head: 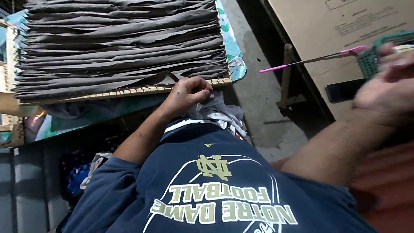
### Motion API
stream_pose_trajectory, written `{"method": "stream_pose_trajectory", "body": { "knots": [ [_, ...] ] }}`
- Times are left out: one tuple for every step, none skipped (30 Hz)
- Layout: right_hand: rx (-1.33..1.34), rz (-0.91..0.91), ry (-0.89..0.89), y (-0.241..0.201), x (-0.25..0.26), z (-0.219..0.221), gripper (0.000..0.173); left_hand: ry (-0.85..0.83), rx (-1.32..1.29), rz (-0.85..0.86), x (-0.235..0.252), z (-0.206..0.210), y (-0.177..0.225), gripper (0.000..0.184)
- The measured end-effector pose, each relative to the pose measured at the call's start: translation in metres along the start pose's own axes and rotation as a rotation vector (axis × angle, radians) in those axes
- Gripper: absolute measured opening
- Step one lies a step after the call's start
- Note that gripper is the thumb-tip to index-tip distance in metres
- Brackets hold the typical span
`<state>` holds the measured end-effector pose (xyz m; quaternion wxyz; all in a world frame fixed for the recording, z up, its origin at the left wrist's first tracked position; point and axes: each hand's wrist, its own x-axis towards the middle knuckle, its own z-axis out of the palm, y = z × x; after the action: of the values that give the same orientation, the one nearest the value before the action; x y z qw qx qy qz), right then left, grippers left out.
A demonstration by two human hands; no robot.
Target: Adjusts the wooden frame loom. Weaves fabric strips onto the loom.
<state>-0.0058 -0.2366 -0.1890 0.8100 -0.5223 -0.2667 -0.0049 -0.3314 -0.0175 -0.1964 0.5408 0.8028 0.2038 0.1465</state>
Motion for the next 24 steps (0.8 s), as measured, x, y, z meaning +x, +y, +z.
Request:
{"method": "stream_pose_trajectory", "body": {
  "knots": [
    [-0.073,0.024,-0.154,0.0,-0.01,0.012,0.026,-0.01,-0.005,-0.003,0.0,0.0,0.001,0.014],
    [-0.126,0.045,-0.301,0.002,-0.021,0.025,0.027,-0.016,-0.012,-0.004,-0.001,0.001,0.002,0.017],
    [-0.163,0.065,-0.435,0.004,-0.034,0.04,0.026,-0.016,-0.02,-0.002,-0.001,0.003,0.003,0.02],
    [-0.202,0.088,-0.561,0.006,-0.048,0.053,0.026,-0.011,-0.028,0.0,-0.001,0.004,0.004,0.023],
    [-0.23,0.105,-0.689,0.01,-0.06,0.065,0.029,-0.007,-0.036,-0.005,-0.001,0.004,0.006,0.025],
    [-0.233,0.127,-0.793,0.013,-0.072,0.078,0.031,-0.002,-0.046,-0.013,-0.001,0.004,0.008,0.027],
    [-0.208,0.143,-0.866,0.016,-0.084,0.091,0.031,0.003,-0.057,-0.018,-0.001,0.004,0.008,0.028],
    [-0.17,0.162,-0.923,0.019,-0.094,0.101,0.031,0.008,-0.067,-0.016,-0.002,0.004,0.008,0.028],
    [-0.129,0.184,-0.962,0.023,-0.102,0.109,0.03,0.009,-0.077,-0.014,-0.002,0.004,0.008,0.028],
    [-0.09,0.207,-0.986,0.028,-0.108,0.115,0.03,0.008,-0.087,-0.01,-0.002,0.004,0.008,0.028],
    [-0.064,0.213,-1.003,0.033,-0.112,0.119,0.03,0.008,-0.093,-0.006,-0.003,0.004,0.007,0.028],
    [-0.052,0.206,-1.011,0.037,-0.116,0.123,0.03,0.007,-0.097,-0.001,-0.003,0.004,0.006,0.028],
    [-0.054,0.193,-1.013,0.039,-0.118,0.126,0.029,0.006,-0.098,0.008,-0.003,0.004,0.006,0.028],
    [-0.064,0.177,-1.012,0.039,-0.12,0.128,0.028,0.008,-0.099,0.013,-0.004,0.005,0.006,0.028],
    [-0.076,0.162,-1.008,0.038,-0.121,0.13,0.026,0.009,-0.103,0.013,-0.004,0.005,0.006,0.027],
    [-0.084,0.151,-1.001,0.038,-0.122,0.131,0.024,0.011,-0.107,0.014,-0.005,0.005,0.006,0.027],
    [-0.09,0.145,-0.994,0.037,-0.122,0.132,0.023,0.011,-0.106,0.014,-0.005,0.004,0.007,0.027],
    [-0.097,0.141,-0.982,0.036,-0.122,0.132,0.022,0.015,-0.1,0.015,-0.005,0.004,0.007,0.026],
    [-0.103,0.139,-0.965,0.035,-0.123,0.132,0.022,0.02,-0.09,0.015,-0.005,0.003,0.007,0.026],
    [-0.109,0.134,-0.95,0.034,-0.122,0.131,0.022,0.027,-0.08,0.014,-0.005,0.002,0.007,0.024],
    [-0.116,0.13,-0.934,0.034,-0.122,0.13,0.022,0.037,-0.075,0.012,-0.006,0.002,0.007,0.022],
    [-0.127,0.115,-0.917,0.033,-0.121,0.13,0.021,0.047,-0.071,0.009,-0.006,0.001,0.008,0.019],
    [-0.139,0.093,-0.896,0.033,-0.121,0.13,0.021,0.057,-0.072,0.007,-0.006,0.001,0.008,0.016],
    [-0.15,0.07,-0.877,0.034,-0.121,0.13,0.02,0.064,-0.077,0.009,-0.006,0.001,0.008,0.013]
  ]
}}
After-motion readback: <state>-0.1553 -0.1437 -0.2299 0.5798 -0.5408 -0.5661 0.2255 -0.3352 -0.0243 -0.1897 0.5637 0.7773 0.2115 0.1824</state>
